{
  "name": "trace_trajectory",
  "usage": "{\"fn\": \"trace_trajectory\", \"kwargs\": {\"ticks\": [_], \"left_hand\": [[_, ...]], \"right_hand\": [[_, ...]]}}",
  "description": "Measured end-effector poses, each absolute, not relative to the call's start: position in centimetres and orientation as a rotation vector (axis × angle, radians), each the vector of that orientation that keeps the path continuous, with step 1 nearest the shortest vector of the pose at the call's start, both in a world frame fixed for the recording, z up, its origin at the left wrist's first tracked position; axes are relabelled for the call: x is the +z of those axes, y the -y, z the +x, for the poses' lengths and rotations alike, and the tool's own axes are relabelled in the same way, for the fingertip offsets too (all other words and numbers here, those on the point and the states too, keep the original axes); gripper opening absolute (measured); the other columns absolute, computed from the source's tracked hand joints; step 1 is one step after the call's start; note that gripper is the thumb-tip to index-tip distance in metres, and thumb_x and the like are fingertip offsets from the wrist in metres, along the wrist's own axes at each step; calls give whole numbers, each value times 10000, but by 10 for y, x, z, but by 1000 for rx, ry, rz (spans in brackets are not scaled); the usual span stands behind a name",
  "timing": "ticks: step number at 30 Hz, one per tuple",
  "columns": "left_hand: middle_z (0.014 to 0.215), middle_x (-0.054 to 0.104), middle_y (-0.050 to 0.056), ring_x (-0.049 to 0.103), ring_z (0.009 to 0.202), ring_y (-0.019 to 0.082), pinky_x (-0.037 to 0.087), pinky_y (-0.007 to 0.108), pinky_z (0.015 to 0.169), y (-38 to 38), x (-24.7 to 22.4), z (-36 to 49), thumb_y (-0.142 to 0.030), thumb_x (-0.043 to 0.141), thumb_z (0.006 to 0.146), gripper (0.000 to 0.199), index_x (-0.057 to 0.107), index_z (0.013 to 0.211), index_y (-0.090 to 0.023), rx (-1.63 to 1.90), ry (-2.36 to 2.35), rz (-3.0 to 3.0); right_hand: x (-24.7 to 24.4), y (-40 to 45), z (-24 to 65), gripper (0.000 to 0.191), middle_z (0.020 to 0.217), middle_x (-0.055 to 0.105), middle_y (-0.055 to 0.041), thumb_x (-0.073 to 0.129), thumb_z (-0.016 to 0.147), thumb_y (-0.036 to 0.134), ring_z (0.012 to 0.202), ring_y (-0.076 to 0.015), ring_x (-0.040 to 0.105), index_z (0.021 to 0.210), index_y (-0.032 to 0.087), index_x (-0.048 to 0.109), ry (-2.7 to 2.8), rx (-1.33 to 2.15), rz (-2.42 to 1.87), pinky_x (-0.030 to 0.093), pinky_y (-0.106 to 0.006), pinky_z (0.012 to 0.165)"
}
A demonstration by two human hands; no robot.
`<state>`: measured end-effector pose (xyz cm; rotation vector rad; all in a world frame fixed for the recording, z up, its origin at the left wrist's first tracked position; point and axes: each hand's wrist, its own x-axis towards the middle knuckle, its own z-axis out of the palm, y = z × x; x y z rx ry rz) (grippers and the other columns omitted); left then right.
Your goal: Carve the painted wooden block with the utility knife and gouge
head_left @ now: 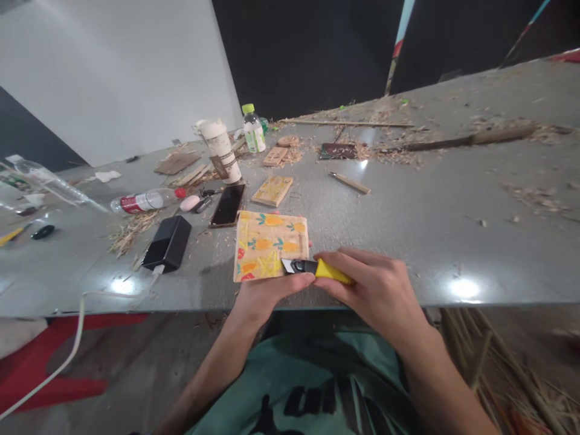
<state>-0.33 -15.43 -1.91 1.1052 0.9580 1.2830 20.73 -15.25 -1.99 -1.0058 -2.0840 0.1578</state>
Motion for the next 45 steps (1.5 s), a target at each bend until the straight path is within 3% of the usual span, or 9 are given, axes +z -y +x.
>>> {"fn": "trace_trajectory", "kwargs": {"ticks": [5,10,20,29,36,40,45], "left_hand": [[1439,754,65,733,1322,294,622,442,1128,154,-23,-5,-232,961,772,959,521,1612,-376,1311,-883,1153],[1432,759,71,735,1319,300,607,460,1155,156,-23,-6,-243,955,793,932,524,1612,-356,1293,-938,1166],[1185,835,98,793,1125,322,689,434,947,162,-17,-1,-309,977,768,502,800,1228,-215,1262,-1048,1087],[1033,826,79,743,777,187,653,291,669,161,-15,1,-353,1019,713,392,844,1026,-193,1278,-1089,1048],[965,815,58,715,740,159,636,279,689,163,-14,3,-368,990,764,339,831,1005,-191,1297,-1133,1048],[1046,827,79,767,867,228,656,314,714,161,-16,2,-370,994,737,391,815,1039,-199,1289,-1109,1057],[1238,819,83,753,1245,321,622,441,1095,158,-14,1,-278,998,683,633,772,1274,-242,1287,-1044,1079]], "right_hand": [[-17,152,208,505,789,714,-32,521,1107,631,588,-118,571,1033,206,783,2108,205,-1022,388,-275,581],[-17,152,209,520,796,725,-40,504,1111,637,584,-121,579,1051,210,795,2120,240,-1033,402,-269,583],[-19,153,208,420,891,773,-59,566,1104,577,688,-152,671,1097,215,780,2102,197,-1033,454,-284,644],[-19,153,208,255,890,747,-16,669,1082,459,720,-142,666,1093,211,727,2106,134,-1015,419,-297,647],[-17,154,207,238,847,724,-12,667,1084,442,721,-156,654,1066,211,725,2093,57,-1024,382,-313,632],[-18,154,207,283,824,721,-15,660,1084,477,677,-148,640,1041,208,737,2081,56,-1017,383,-309,612],[-18,153,208,376,837,748,-35,615,1094,541,640,-135,640,1008,207,764,2081,104,-1011,405,-292,597]]}}
